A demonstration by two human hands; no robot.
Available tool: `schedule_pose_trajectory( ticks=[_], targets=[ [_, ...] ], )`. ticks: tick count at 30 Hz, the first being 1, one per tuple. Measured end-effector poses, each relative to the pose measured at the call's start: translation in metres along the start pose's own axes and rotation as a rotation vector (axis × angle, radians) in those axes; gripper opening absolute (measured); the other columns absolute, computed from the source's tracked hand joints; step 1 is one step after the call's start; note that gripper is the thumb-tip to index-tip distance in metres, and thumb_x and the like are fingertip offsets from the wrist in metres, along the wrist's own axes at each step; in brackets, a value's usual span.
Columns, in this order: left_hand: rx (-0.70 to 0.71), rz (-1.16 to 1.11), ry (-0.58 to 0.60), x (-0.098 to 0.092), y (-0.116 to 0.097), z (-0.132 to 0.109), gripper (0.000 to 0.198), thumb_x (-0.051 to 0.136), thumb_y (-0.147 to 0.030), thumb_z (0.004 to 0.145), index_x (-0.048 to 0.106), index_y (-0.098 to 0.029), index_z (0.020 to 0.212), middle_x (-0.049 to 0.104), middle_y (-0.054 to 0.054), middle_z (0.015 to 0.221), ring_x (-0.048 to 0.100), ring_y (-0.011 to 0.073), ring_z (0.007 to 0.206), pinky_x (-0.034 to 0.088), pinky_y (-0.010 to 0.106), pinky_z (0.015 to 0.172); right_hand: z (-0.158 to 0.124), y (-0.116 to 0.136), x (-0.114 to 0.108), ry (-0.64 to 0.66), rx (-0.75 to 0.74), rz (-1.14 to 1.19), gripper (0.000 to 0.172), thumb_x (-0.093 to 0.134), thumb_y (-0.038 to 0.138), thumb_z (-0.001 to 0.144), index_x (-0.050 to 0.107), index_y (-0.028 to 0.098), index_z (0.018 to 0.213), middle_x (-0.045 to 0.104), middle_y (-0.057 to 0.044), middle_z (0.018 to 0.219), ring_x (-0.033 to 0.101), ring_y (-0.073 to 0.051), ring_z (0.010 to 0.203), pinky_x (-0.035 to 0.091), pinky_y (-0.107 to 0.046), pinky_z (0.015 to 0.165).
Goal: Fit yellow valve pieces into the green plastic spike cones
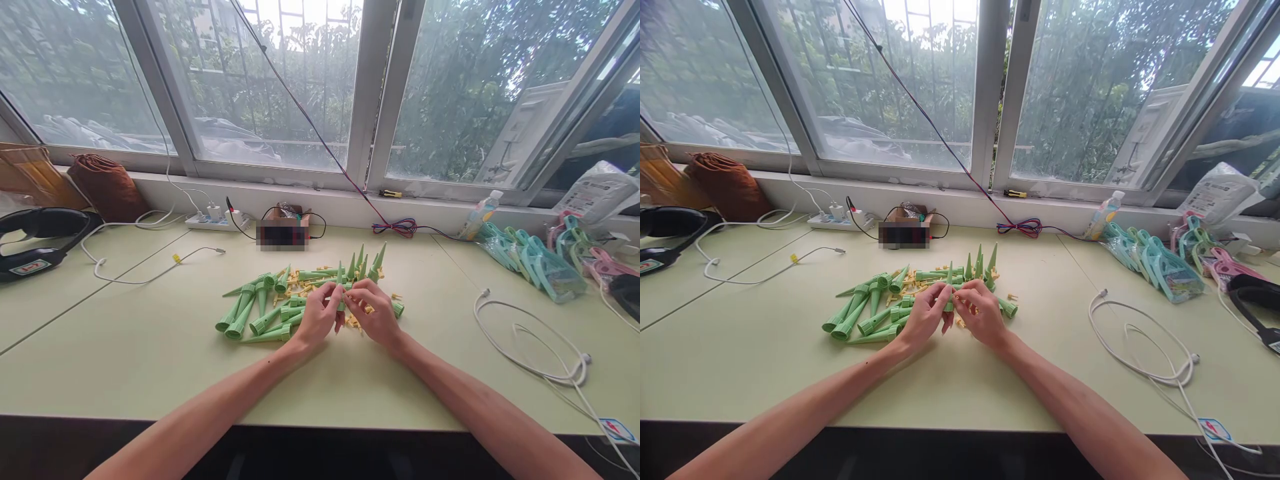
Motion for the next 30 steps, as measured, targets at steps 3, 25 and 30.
schedule_pose_trajectory(
  ticks=[3,25,30],
  targets=[
    [0.004,0.008,0.014,0.0019,0.0018,-0.0007,0.036,0.055,-0.051,0.092,0.052,-0.017,0.080,0.052,-0.004,0.069,0.053,0.0067,0.038,0.040,0.018,0.030,0.0004,0.0019,0.0006,0.009,-0.004,-0.006,0.017,0.057,0.029,0.097,0.071,0.021,0.091,0.058,-0.005,0.084,0.058,-0.013,0.062,0.053,-0.024,0.050],
    [0.067,0.119,-0.029,-0.0033,-0.0017,-0.0029,0.034,0.052,-0.050,0.095,0.048,-0.020,0.080,0.043,-0.007,0.064,0.052,0.0070,0.038,0.038,0.018,0.032,0.0011,-0.0005,-0.0018,-0.033,0.052,-0.049,0.023,0.056,0.035,0.097,0.061,0.021,0.079,0.056,-0.001,0.070,0.052,-0.013,0.056,0.048,-0.026,0.052],
    [0.095,0.151,0.002,-0.0023,-0.0009,-0.0043,0.031,0.051,-0.049,0.096,0.050,-0.020,0.085,0.046,-0.005,0.071,0.056,0.0077,0.045,0.041,0.018,0.035,0.0000,-0.0008,-0.0012,-0.027,0.053,-0.069,0.024,0.054,0.032,0.097,0.057,0.020,0.076,0.052,0.000,0.068,0.050,-0.013,0.055,0.044,-0.026,0.052]
  ],
)
Point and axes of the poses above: each hand's wrist, its own z-axis towards the middle knuckle, its own x-axis out of the palm, y = z × x, the point moved 6 cm from there along z, towards the middle knuckle
